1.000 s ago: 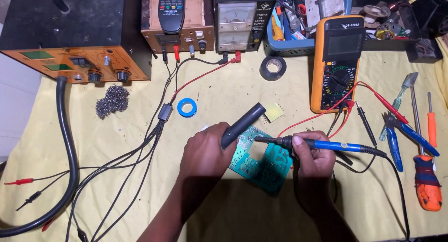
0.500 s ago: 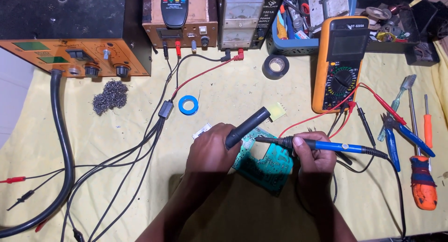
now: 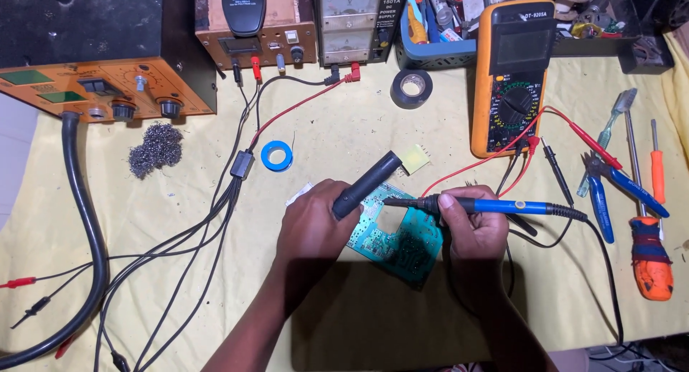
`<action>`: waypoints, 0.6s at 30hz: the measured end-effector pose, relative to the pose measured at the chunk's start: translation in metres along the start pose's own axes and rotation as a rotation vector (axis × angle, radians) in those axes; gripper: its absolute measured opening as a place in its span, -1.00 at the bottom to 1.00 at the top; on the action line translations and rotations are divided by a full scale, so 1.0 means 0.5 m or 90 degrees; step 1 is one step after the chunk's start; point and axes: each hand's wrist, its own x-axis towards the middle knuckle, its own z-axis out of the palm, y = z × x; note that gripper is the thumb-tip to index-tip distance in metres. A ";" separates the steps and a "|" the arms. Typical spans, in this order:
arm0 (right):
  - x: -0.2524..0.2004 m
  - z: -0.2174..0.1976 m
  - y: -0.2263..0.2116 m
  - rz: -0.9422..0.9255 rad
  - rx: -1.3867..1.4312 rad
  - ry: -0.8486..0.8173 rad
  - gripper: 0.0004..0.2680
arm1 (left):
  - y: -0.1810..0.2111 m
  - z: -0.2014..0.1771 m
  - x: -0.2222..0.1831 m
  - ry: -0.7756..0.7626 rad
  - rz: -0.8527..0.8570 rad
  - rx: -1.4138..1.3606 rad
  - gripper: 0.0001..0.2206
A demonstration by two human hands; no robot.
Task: Removing electronic components from a printed circuit board using a soldering iron and a manual desoldering pump.
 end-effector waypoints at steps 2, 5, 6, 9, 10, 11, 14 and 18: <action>-0.001 0.006 -0.021 0.004 -0.005 -0.001 -0.88 | 0.002 -0.003 -0.002 -0.005 0.002 -0.004 -0.80; 0.002 0.010 -0.040 0.000 -0.009 -0.011 -0.88 | 0.002 -0.005 0.000 -0.006 0.010 -0.016 -0.81; 0.002 0.010 -0.044 -0.004 -0.010 -0.019 -0.88 | 0.001 -0.005 0.000 -0.006 0.015 -0.024 -0.82; 0.009 0.009 -0.047 -0.013 -0.026 -0.025 -0.89 | -0.009 -0.002 0.007 -0.002 0.024 -0.019 -0.83; 0.013 0.011 -0.053 -0.011 -0.026 -0.025 -0.89 | -0.006 -0.004 0.007 -0.003 0.023 -0.018 -0.83; 0.016 0.013 -0.059 0.003 -0.014 -0.028 -0.88 | -0.003 -0.007 0.007 -0.013 0.021 -0.017 -0.82; 0.023 0.010 -0.046 0.014 0.000 -0.036 -0.87 | -0.001 -0.009 0.008 -0.021 0.017 -0.018 -0.81; 0.028 -0.001 -0.019 0.023 0.012 -0.046 -0.88 | 0.004 -0.008 0.003 -0.013 0.004 -0.031 -0.83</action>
